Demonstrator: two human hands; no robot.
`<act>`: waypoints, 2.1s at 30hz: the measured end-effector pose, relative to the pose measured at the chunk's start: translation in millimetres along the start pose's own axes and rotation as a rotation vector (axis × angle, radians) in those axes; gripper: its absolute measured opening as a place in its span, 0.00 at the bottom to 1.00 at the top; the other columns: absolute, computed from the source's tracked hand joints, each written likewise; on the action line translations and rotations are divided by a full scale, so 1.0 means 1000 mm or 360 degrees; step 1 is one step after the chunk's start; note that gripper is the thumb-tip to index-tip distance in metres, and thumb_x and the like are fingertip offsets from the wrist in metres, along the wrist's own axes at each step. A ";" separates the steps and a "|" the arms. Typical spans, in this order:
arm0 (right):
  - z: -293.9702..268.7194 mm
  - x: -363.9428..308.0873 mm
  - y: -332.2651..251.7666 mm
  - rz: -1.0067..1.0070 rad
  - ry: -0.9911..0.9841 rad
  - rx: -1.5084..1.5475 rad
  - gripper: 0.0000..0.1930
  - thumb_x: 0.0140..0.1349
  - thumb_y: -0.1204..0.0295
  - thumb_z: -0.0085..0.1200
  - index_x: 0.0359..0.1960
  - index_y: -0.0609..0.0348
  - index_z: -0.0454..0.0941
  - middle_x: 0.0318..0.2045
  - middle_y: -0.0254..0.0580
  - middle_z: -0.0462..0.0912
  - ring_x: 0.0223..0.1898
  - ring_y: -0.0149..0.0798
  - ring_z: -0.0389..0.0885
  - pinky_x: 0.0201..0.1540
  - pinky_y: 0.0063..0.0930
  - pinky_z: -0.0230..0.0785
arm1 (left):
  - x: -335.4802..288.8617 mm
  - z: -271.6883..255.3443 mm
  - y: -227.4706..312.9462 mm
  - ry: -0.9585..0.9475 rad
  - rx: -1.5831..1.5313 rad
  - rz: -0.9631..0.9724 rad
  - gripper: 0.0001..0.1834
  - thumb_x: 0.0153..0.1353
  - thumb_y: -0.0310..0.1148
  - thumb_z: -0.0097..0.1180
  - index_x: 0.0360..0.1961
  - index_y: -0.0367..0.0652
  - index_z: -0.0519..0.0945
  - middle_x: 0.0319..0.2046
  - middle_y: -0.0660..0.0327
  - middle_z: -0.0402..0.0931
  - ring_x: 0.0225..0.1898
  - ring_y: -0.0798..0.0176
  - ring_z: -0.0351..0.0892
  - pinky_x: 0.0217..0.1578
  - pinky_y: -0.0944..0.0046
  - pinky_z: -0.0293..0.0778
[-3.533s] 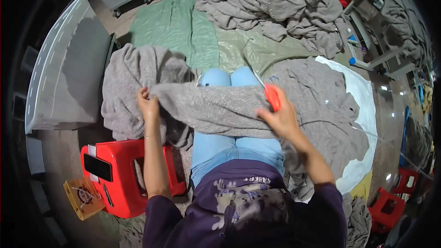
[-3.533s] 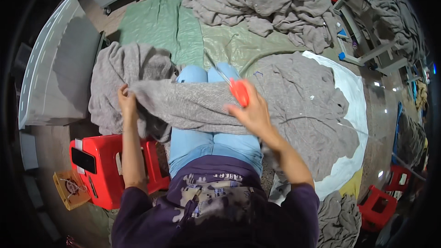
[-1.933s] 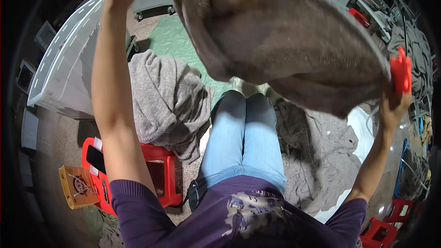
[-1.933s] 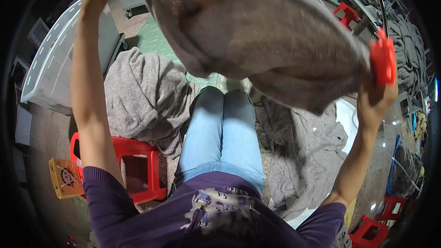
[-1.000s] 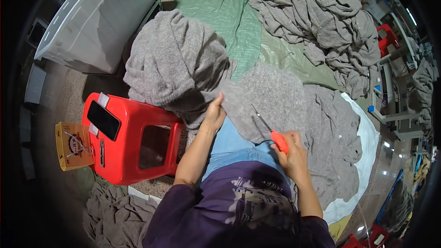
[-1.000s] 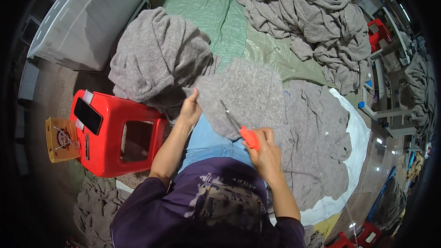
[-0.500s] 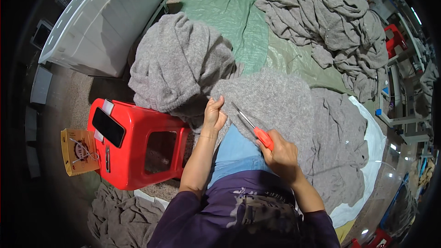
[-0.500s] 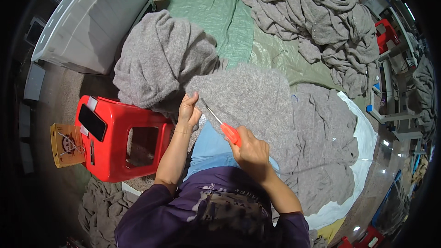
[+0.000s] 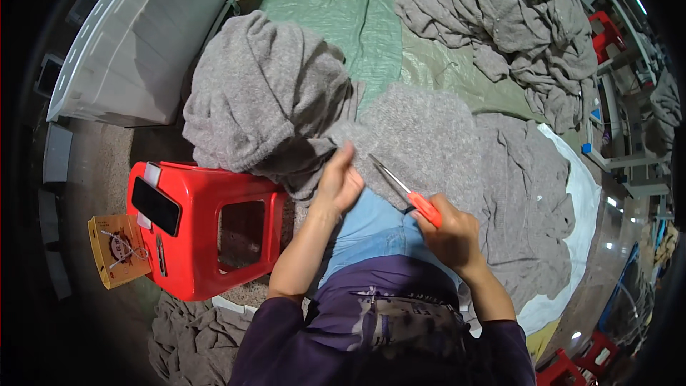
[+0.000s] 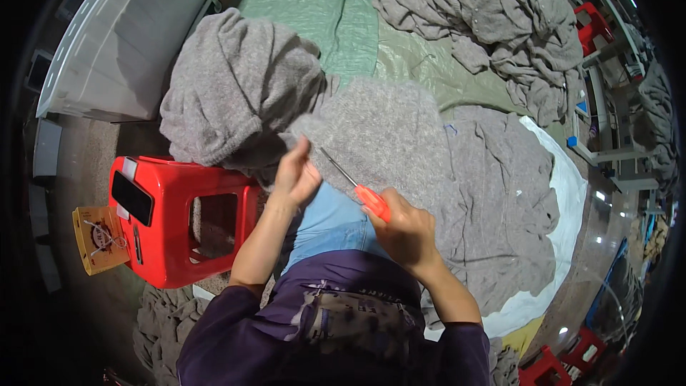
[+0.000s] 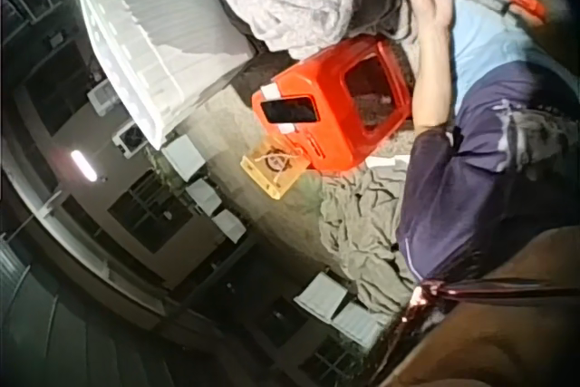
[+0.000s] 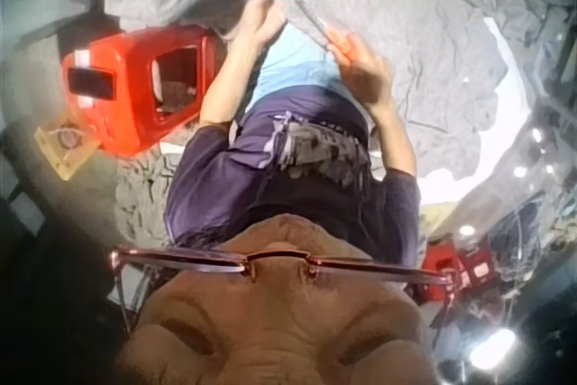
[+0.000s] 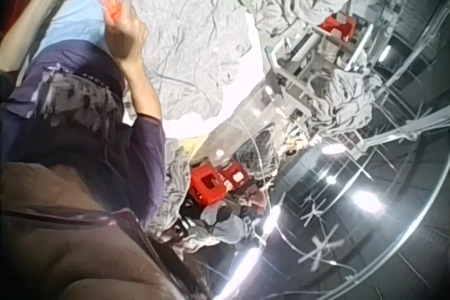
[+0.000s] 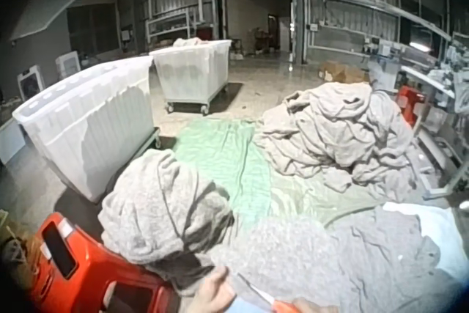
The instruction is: Cutting pieces of gray fabric using scissors while sitting in a sewing production area.
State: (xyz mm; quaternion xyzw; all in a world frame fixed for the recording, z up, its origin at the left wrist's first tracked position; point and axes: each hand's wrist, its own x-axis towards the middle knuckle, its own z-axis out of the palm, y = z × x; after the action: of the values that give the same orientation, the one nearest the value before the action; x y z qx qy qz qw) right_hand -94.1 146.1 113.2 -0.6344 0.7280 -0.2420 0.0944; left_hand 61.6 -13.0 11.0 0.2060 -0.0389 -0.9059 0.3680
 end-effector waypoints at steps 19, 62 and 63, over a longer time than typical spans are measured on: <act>-0.033 -0.049 0.047 0.0535 0.0312 0.0336 0.13 0.59 0.65 0.55 0.40 0.61 0.75 0.30 0.51 0.77 0.27 0.52 0.77 0.29 0.36 0.68 | -0.001 -0.019 0.031 0.0665 0.0589 0.0692 0.10 0.66 0.27 0.45 0.46 0.36 0.72 0.42 0.54 0.77 0.42 0.55 0.78 0.45 0.57 0.75; 0.031 -0.014 0.143 0.0765 0.0618 0.0426 0.27 0.50 0.79 0.53 0.55 0.54 0.65 0.40 0.50 0.80 0.34 0.51 0.81 0.37 0.34 0.72 | -0.016 0.010 -0.093 0.0141 0.2014 -0.0203 0.25 0.57 0.36 0.62 0.50 0.31 0.69 0.40 0.57 0.77 0.33 0.70 0.76 0.29 0.70 0.73; 0.031 -0.016 0.145 0.0811 0.0642 0.0566 0.27 0.50 0.79 0.52 0.55 0.56 0.64 0.43 0.49 0.80 0.34 0.49 0.81 0.37 0.34 0.72 | -0.009 0.012 -0.100 0.0183 0.1934 0.0031 0.23 0.57 0.35 0.62 0.48 0.33 0.70 0.39 0.59 0.77 0.35 0.71 0.75 0.33 0.71 0.72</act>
State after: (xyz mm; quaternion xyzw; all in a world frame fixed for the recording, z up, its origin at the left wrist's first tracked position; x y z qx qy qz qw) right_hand -204.2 165.8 15.1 -0.3460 0.8132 -0.4536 0.1149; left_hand -2.5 65.1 3.1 0.4274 -0.5308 -0.7055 0.1946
